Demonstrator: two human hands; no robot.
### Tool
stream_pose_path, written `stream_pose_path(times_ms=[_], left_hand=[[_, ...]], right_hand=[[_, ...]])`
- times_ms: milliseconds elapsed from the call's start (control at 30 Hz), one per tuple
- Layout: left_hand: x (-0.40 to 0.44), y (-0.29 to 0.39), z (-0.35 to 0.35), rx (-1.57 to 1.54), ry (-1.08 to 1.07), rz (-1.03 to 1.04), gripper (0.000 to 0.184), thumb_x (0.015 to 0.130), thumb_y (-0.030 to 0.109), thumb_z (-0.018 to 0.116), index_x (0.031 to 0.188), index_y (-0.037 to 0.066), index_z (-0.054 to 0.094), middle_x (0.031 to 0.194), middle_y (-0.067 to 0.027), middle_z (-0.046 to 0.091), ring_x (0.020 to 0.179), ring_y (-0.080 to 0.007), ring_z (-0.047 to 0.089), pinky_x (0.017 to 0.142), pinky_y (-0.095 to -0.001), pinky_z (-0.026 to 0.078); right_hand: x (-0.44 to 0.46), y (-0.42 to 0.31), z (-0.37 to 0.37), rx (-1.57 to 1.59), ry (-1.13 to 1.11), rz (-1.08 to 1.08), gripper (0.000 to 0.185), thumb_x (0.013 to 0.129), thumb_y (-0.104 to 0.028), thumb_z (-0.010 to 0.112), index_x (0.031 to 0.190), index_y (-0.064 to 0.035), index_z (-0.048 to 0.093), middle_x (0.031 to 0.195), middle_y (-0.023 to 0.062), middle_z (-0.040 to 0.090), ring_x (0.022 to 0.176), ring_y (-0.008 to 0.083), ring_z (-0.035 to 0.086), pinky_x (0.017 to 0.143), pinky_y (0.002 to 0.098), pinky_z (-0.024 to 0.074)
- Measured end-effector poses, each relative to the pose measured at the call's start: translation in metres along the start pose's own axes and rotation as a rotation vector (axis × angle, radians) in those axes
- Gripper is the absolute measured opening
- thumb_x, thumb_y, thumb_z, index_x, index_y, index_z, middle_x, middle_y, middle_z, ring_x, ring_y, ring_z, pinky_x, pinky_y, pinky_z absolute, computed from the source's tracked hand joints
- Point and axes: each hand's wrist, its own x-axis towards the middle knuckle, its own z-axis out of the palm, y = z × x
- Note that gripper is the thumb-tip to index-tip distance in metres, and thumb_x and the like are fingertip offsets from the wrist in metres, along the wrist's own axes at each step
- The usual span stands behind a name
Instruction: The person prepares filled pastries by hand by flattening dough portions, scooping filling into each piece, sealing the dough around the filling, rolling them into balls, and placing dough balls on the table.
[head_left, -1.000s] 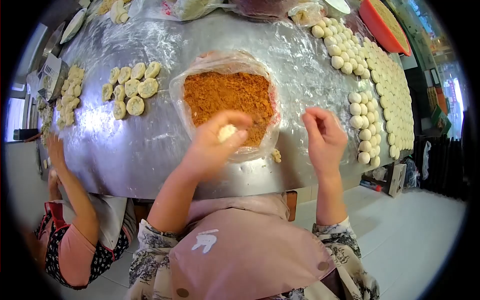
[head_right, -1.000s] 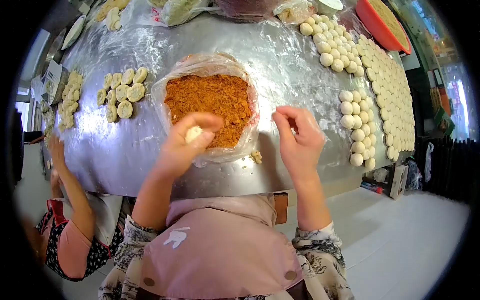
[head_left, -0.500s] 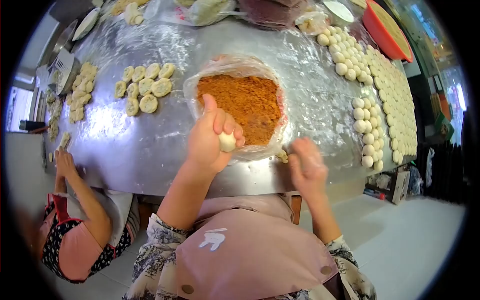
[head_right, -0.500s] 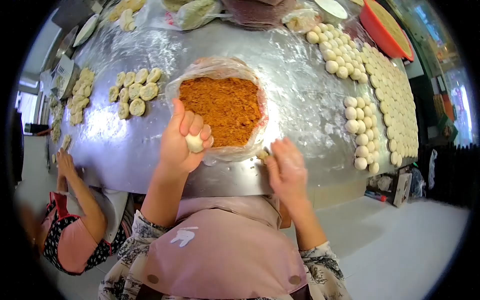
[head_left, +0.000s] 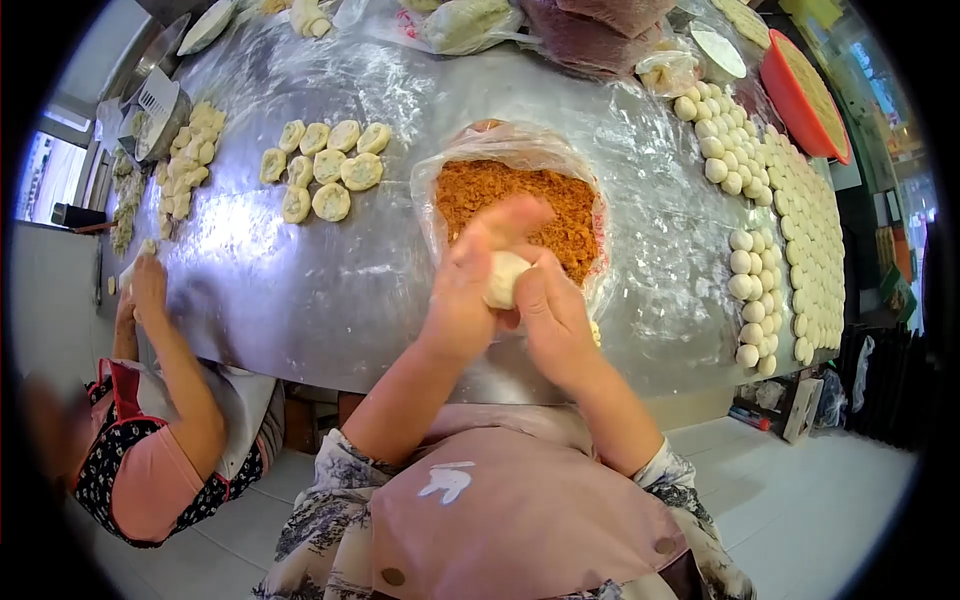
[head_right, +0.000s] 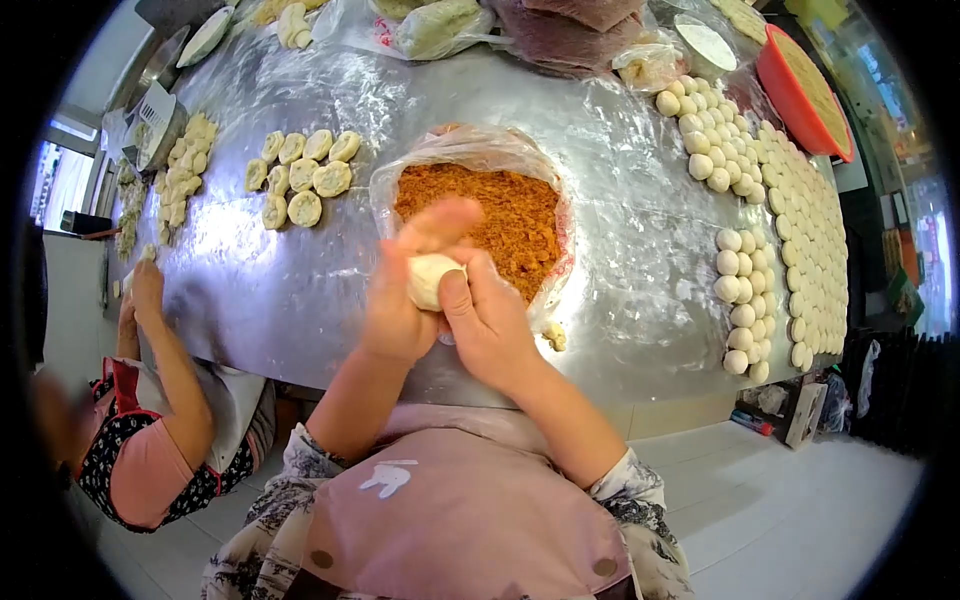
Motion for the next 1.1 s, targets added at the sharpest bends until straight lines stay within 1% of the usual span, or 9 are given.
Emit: stream_pose_path(times_ms=[100, 200, 267, 433, 600, 633, 733, 867, 1100], left_hand=[[0.004, -0.009, -0.01, 0.217, -0.064, 0.039, 0.055, 0.101, 0.048, 0.031, 0.079, 0.005, 0.057, 0.073, -0.0066, 0.061, 0.099, -0.0264, 0.062, 0.101, -0.0446, 0.04], [0.008, -0.009, -0.005, 0.313, -0.098, 0.073, 0.053, 0.099, 0.05, 0.036, 0.085, 0.004, 0.059, 0.082, -0.008, 0.064, 0.095, -0.0244, 0.063, 0.095, -0.0424, 0.045], [0.009, 0.007, 0.02, -0.124, 0.048, -0.053, 0.051, 0.098, 0.05, 0.04, 0.087, 0.004, 0.06, 0.09, -0.012, 0.066, 0.092, -0.024, 0.063, 0.092, -0.0404, 0.047], [0.005, -0.014, 0.003, 0.586, -0.119, 0.074, 0.054, 0.093, 0.052, 0.05, 0.104, 0.001, 0.063, 0.11, -0.0214, 0.065, 0.101, -0.0237, 0.062, 0.089, -0.0347, 0.048], [0.0, -0.033, 0.006, 0.431, -0.186, -0.002, 0.061, 0.098, 0.05, 0.042, 0.133, 0.0, 0.046, 0.129, -0.0157, 0.055, 0.108, -0.0202, 0.058, 0.09, -0.0324, 0.046], [0.004, -0.04, 0.011, 0.382, -0.21, 0.023, 0.064, 0.098, 0.048, 0.041, 0.141, 0.0, 0.033, 0.14, -0.0158, 0.044, 0.121, -0.0224, 0.049, 0.1, -0.0356, 0.037], [0.007, -0.031, 0.015, 0.271, -0.142, -0.003, 0.061, 0.099, 0.045, 0.04, 0.14, 0.0, 0.032, 0.141, -0.0154, 0.041, 0.128, -0.0241, 0.041, 0.102, -0.0374, 0.034], [0.01, -0.022, -0.008, 0.455, -0.13, -0.118, 0.056, 0.101, 0.041, 0.036, 0.141, 0.002, 0.032, 0.138, -0.0158, 0.042, 0.126, -0.0253, 0.042, 0.101, -0.0354, 0.036], [0.002, -0.016, 0.0, 0.523, -0.088, -0.192, 0.048, 0.102, 0.03, 0.039, 0.14, 0.002, 0.034, 0.134, -0.0142, 0.045, 0.117, -0.0229, 0.049, 0.095, -0.0331, 0.041]], right_hand=[[-0.004, 0.005, 0.003, -0.094, -0.014, -0.038, 0.047, 0.101, -0.043, 0.036, 0.118, -0.0007, 0.049, 0.093, 0.0144, 0.062, 0.076, 0.0246, 0.064, 0.065, 0.0342, 0.0492], [-0.004, 0.004, 0.001, -0.225, 0.088, -0.115, 0.049, 0.101, -0.046, 0.032, 0.116, -0.0016, 0.049, 0.09, 0.0133, 0.062, 0.073, 0.0212, 0.062, 0.061, 0.0326, 0.0478], [-0.004, 0.0, -0.007, 0.005, 0.078, 0.056, 0.05, 0.101, -0.047, 0.032, 0.114, -0.0019, 0.049, 0.088, 0.0122, 0.061, 0.07, 0.0185, 0.061, 0.058, 0.031, 0.0468], [-0.01, 0.011, -0.008, 0.053, 0.013, 0.229, 0.048, 0.1, -0.047, 0.038, 0.109, -0.0019, 0.051, 0.082, 0.0092, 0.059, 0.064, 0.0155, 0.057, 0.055, 0.0286, 0.0451], [-0.022, 0.012, -0.037, 0.116, -0.008, 0.217, 0.042, 0.097, -0.04, 0.049, 0.117, -0.0032, 0.047, 0.087, 0.0109, 0.062, 0.074, 0.0183, 0.062, 0.065, 0.0297, 0.0491], [-0.028, 0.01, -0.052, 0.072, 0.039, 0.191, 0.041, 0.096, -0.037, 0.053, 0.121, -0.0046, 0.045, 0.091, 0.0114, 0.063, 0.079, 0.0181, 0.062, 0.07, 0.0299, 0.0493], [-0.048, -0.013, -0.111, -0.405, 0.456, 0.315, 0.037, 0.091, -0.024, 0.061, 0.12, -0.0046, 0.051, 0.099, 0.014, 0.062, 0.085, 0.0218, 0.061, 0.076, 0.0333, 0.0493], [-0.093, 0.039, -0.221, -1.248, 0.762, 0.134, 0.039, 0.084, -0.017, 0.068, 0.118, -0.0035, 0.055, 0.106, 0.0205, 0.056, 0.094, 0.0351, 0.059, 0.079, 0.0403, 0.0501], [-0.109, 0.067, -0.273, -1.297, 0.837, 0.266, 0.043, 0.08, -0.011, 0.071, 0.117, -0.0008, 0.052, 0.112, 0.0209, 0.051, 0.093, 0.0394, 0.058, 0.079, 0.0442, 0.0498]])
